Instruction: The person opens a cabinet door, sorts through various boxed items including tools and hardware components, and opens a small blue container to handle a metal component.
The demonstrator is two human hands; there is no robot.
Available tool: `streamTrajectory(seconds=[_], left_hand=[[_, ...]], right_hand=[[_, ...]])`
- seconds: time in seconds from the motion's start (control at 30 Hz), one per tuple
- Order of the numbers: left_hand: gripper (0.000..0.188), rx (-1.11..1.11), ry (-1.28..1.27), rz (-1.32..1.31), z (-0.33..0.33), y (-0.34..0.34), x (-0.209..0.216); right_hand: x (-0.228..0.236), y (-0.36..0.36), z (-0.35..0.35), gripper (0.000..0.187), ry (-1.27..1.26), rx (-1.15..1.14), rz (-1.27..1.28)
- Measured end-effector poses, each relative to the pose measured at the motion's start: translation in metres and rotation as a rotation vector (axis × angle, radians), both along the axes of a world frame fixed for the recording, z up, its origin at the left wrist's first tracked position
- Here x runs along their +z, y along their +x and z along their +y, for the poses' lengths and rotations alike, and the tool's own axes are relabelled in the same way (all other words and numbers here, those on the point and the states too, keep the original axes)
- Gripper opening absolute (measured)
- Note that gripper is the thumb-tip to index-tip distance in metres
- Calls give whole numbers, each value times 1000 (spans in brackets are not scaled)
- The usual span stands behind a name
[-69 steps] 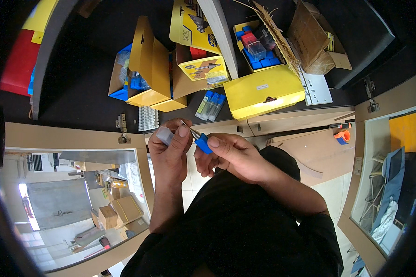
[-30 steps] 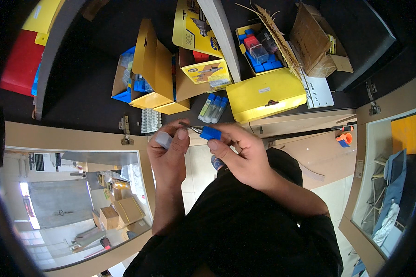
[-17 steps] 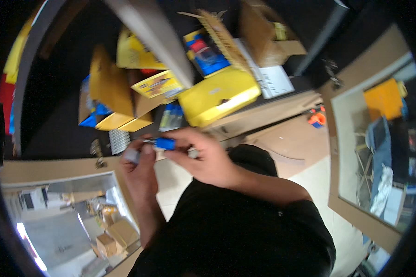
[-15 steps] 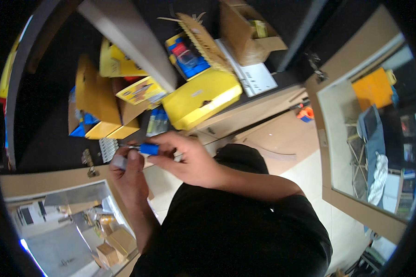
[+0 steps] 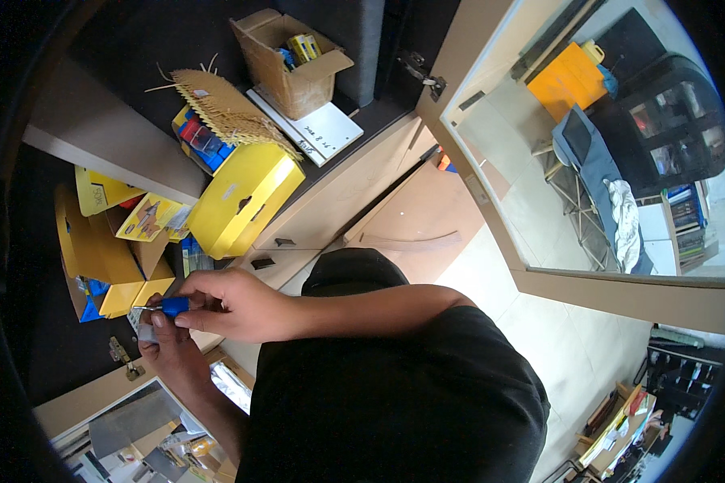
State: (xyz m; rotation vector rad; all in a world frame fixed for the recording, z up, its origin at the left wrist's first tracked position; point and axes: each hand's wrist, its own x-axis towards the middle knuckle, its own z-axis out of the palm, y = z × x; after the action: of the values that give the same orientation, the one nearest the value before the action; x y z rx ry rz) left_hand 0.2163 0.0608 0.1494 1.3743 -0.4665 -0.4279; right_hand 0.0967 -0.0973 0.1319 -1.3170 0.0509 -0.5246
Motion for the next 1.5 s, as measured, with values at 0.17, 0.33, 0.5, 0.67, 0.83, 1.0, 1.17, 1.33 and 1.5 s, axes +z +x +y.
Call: streamTrajectory(seconds=[0.17, 0.33, 0.5, 0.67, 0.83, 1.0, 1.17, 1.33, 1.5], left_hand=[[47, 21, 3, -9, -4, 0, -1], [51, 15, 7, -16, -10, -4, 5], [51, -1, -6, -17, -14, -3, 4], [47, -9, 1, 2, -14, 0, 5], [47, -42, 6, 14, -11, 7, 2], [49, 0, 19, 36, -13, 5, 1], [49, -10, 19, 27, -12, 8, 0], [43, 66, 29, 33, -15, 5, 1], [42, 36, 2, 18, -15, 3, 5]], right_hand=[[1, -2, -2, 28, 42, -12, -1], [-4, 1, 0, 30, 16, -34, -37], [-4, 1, 0, 28, 57, -35, -31], [0, -1, -3, 28, 51, -31, -16], [-3, 1, -3, 27, 25, -70, -44], [-6, 3, -3, 26, 13, -69, -42], [-5, 3, -3, 26, 31, -60, -42], [-1, 0, -7, 28, 42, -20, 0], [-1, 0, -5, 28, 31, -16, 13]])
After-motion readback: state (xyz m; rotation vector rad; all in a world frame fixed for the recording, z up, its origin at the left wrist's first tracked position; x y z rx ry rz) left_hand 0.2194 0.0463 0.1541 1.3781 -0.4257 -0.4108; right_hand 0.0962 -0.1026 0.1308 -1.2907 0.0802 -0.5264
